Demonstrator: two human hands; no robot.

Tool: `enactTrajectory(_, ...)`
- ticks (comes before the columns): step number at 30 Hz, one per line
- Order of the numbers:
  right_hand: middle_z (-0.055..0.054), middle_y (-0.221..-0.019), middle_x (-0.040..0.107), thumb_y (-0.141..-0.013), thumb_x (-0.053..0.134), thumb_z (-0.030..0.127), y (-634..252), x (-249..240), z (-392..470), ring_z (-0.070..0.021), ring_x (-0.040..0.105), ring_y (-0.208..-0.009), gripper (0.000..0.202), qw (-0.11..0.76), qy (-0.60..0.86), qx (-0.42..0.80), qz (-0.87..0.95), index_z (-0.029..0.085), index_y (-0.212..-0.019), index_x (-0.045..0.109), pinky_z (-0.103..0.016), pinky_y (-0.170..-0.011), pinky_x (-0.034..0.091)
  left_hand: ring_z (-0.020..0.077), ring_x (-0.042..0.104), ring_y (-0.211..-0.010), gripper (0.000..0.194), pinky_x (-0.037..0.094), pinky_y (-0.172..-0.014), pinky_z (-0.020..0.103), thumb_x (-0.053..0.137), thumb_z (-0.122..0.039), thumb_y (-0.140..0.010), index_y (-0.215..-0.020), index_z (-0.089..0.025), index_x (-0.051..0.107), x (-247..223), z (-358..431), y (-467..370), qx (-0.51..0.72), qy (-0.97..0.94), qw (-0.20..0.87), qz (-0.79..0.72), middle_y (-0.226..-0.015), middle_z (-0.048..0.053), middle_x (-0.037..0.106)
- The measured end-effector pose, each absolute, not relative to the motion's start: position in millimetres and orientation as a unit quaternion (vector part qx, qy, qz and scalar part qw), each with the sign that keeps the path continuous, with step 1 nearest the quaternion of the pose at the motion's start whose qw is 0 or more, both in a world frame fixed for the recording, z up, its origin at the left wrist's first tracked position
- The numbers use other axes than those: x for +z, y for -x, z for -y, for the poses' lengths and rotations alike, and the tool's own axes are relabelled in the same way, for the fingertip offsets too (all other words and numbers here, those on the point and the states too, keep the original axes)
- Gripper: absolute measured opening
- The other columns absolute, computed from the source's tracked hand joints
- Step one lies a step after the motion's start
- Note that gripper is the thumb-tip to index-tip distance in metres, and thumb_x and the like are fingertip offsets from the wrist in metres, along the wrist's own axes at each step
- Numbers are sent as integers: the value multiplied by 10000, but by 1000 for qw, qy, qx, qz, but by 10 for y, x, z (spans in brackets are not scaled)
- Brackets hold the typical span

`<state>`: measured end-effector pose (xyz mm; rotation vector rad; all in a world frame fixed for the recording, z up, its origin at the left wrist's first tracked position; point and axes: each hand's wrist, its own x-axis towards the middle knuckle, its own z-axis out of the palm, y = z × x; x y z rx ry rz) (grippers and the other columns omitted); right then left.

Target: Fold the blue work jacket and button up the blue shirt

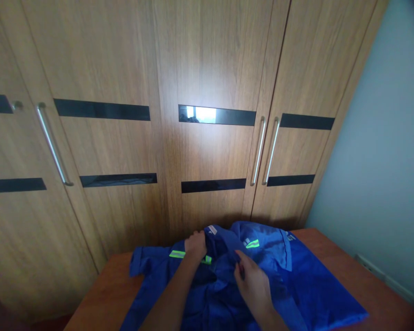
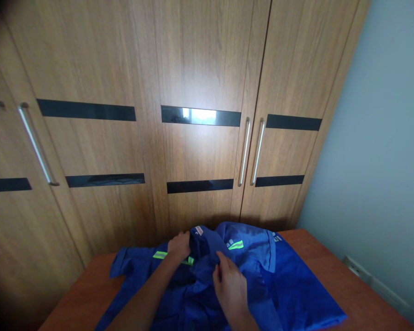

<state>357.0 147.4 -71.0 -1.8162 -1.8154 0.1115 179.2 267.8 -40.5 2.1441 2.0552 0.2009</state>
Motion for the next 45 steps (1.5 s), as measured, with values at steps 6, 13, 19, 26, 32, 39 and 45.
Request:
enactTrajectory(6, -81, -968, 725, -901, 409, 236, -3608, -693, -1434, -222, 693, -849, 303, 158, 715, 63, 678, 224, -1100, 637, -298, -720, 503, 200, 615, -977, 245, 505, -852, 416, 578, -327, -887, -1065, -161, 605, -383, -2572, -1641, 70, -715, 69, -692, -1091, 57, 633)
enactTrajectory(13, -161, -979, 681, -870, 521, 359, -3466, -265, -1871, -310, 652, -938, 261, 147, 728, 8, 669, 146, -933, 659, -360, -713, 488, 233, 642, -906, 171, 458, -755, 321, 503, -189, -836, -937, -195, 641, -185, -2381, -1556, 157, -713, 29, -683, -1003, 89, 664)
enactTrajectory(19, -153, -890, 704, -800, 523, 98, -3490, -220, -2074, -265, 680, -857, 174, 156, 716, 22, 680, 141, -897, 660, -329, -730, 472, 191, 594, -969, 189, 422, -779, 260, 403, -229, -870, -955, -230, 571, 23, -1959, -1268, 236, -678, -15, -696, -1008, 42, 631)
enactTrajectory(26, -66, -1152, 660, -879, 408, 199, -3778, -212, -1733, -182, 610, -1052, 349, 279, 661, 24, 696, 202, -1169, 601, -257, -907, 433, 224, 595, -958, 210, 407, -855, 322, 447, -136, -774, -937, -210, 558, -280, -1379, -878, 184, -701, -22, -688, -977, 69, 647)
enactTrajectory(32, -56, -1020, 691, -875, 432, 262, -3957, -597, -1366, -199, 639, -936, 302, 296, 618, 103, 721, 216, -1085, 644, -278, -835, 465, 296, 578, -1054, 320, 404, -870, 400, 529, -246, -782, -1096, -195, 568, -296, -1253, -951, 95, -732, -13, -675, -1123, 127, 639)
enactTrajectory(39, -37, -833, 639, -925, 398, 310, -4010, -364, -1287, -186, 609, -829, 283, 243, 603, 50, 758, 225, -787, 631, -265, -741, 436, 232, 647, -900, 222, 451, -760, 308, 395, -279, -914, -947, -210, 603, -6, -1474, -1080, 103, -763, -29, -638, -978, 87, 685)
enactTrajectory(45, -21, -817, 635, -902, 436, 265, -4195, -80, -1314, -172, 606, -784, 223, 247, 617, 6, 747, 226, -782, 619, -262, -711, 448, 243, 656, -878, 303, 463, -737, 323, 355, -306, -938, -883, -206, 636, 270, -1474, -901, 85, -785, -38, -612, -941, 93, 693)
